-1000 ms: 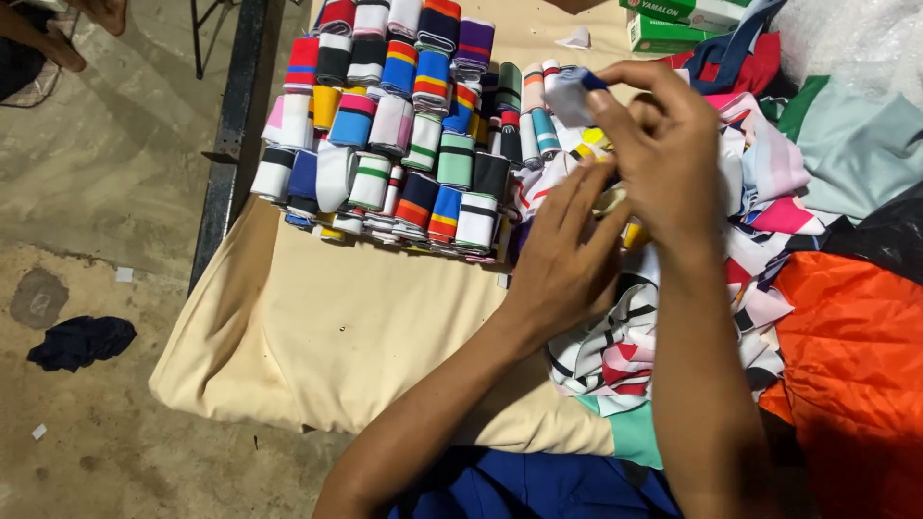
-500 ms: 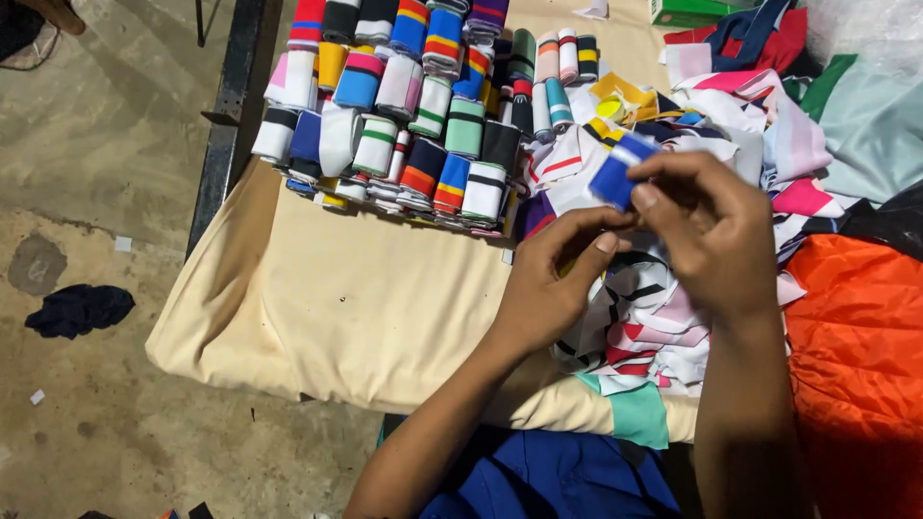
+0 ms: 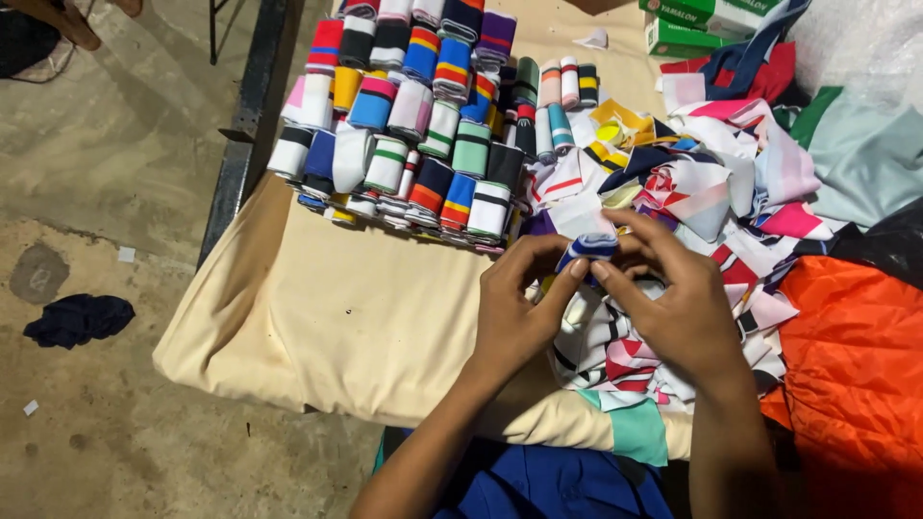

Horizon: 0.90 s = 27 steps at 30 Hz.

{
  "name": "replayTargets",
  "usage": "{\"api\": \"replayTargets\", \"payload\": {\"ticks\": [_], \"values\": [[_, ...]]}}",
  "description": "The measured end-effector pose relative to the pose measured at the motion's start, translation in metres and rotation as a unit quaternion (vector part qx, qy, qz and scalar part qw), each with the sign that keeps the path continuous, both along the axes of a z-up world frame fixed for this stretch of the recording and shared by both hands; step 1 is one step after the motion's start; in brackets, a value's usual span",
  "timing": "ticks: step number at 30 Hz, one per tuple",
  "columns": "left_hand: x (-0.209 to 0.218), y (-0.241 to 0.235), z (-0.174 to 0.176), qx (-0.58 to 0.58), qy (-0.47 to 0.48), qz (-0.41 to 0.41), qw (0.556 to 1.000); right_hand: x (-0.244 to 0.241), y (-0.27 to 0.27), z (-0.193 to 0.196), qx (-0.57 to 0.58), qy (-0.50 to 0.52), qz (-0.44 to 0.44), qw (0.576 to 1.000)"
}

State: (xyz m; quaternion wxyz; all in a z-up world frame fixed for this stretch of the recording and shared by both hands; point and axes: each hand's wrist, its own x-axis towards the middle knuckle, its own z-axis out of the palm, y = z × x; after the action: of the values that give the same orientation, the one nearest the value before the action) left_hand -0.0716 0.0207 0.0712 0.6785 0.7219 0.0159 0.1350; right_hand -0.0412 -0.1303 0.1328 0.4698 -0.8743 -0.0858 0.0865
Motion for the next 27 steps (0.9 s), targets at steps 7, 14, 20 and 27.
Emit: {"api": "replayTargets", "payload": {"ticks": [7,14,20,27], "values": [[-0.015,0.037,0.004,0.043,-0.094,0.024,0.994,0.005,0.018,-0.020,0.034,-0.108,0.081,0.990],[-0.040,0.080,0.000,0.097,-0.077,0.069,0.990,-0.005,0.069,-0.034,0.109,0.007,0.078,0.991],[-0.059,0.125,-0.005,0.205,-0.036,0.113,0.972,-0.022,0.117,-0.065,0.198,0.224,0.050,0.953],[-0.073,0.163,-0.029,0.307,0.023,0.176,0.935,-0.025,0.168,-0.082,0.244,0.271,0.056,0.929]]}}
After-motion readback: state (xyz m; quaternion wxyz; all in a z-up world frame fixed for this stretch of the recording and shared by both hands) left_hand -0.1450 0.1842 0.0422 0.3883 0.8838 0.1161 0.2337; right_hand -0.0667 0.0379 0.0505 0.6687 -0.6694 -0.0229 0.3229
